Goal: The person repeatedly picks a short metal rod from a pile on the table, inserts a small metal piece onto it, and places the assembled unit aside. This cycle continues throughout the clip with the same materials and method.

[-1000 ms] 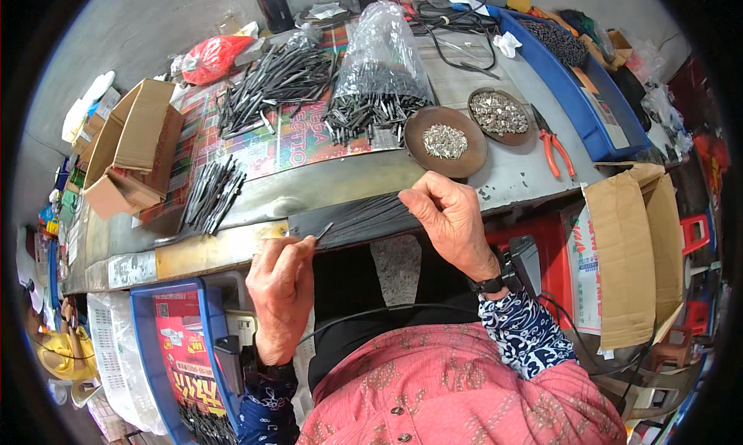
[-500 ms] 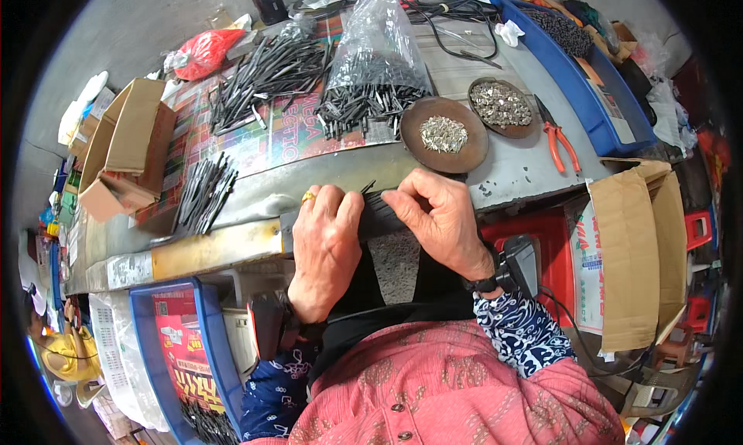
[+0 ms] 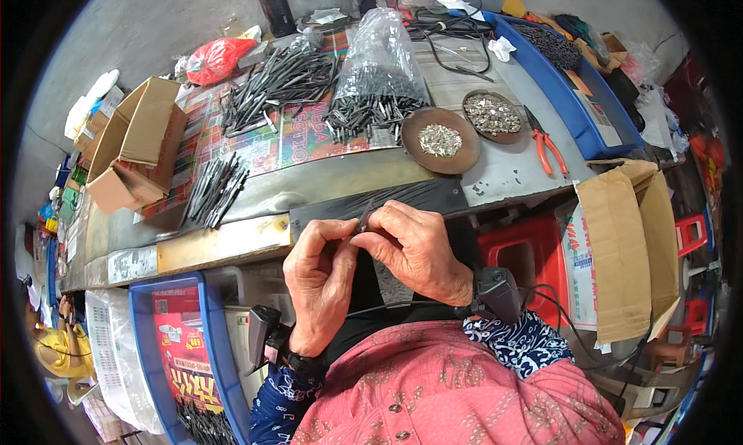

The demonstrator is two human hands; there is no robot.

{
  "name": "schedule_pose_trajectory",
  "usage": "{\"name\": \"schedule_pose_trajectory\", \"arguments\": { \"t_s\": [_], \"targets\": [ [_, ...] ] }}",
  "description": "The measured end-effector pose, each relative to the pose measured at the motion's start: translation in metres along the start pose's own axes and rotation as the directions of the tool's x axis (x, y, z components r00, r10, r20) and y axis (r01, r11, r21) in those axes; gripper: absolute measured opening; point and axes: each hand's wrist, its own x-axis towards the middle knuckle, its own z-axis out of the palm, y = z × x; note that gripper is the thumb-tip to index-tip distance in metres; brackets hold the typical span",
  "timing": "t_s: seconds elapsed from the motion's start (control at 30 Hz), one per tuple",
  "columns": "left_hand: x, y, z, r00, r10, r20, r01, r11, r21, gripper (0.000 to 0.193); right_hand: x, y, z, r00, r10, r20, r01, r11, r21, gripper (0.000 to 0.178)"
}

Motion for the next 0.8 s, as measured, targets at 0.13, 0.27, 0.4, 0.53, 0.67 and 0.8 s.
{"name": "schedule_pose_trajectory", "arguments": {
  "t_s": [0.13, 0.27, 0.4, 0.53, 0.67, 0.8],
  "targets": [
    [-0.005, 0.006, 0.001, 0.998, -0.069, 0.005, 0.069, 0.986, -0.152, 0.017, 0.003, -0.005, 0.002, 0.999, -0.044, -0.031, 0.044, 0.999, -0.004, 0.02],
    [-0.008, 0.009, -0.001, 0.992, -0.121, 0.047, 0.13, 0.931, -0.34, 0.015, 0.004, -0.011, 0.001, 0.994, -0.099, -0.046, 0.096, 0.994, -0.06, 0.016],
    [-0.014, 0.01, 0.0, 0.995, -0.089, 0.049, 0.101, 0.907, -0.409, 0.013, 0.004, -0.016, 0.001, 0.989, -0.138, -0.053, 0.134, 0.988, -0.071, 0.019],
    [-0.017, 0.008, 0.006, 0.999, -0.004, -0.035, -0.009, 0.93, -0.367, 0.013, 0.003, -0.019, 0.006, 0.984, -0.134, -0.115, 0.134, 0.991, -0.005, 0.02],
    [-0.017, 0.01, 0.005, 0.995, 0.058, -0.081, -0.074, 0.975, -0.209, 0.015, 0.001, -0.019, 0.007, 0.988, -0.128, -0.083, 0.126, 0.991, -0.036, 0.021],
    [0.002, 0.008, -0.02, 0.955, 0.283, -0.09, -0.25, 0.93, 0.268, 0.017, 0.002, -0.009, -0.005, 0.992, -0.127, 0.017, 0.128, 0.988, -0.087, 0.021]
  ]
}}
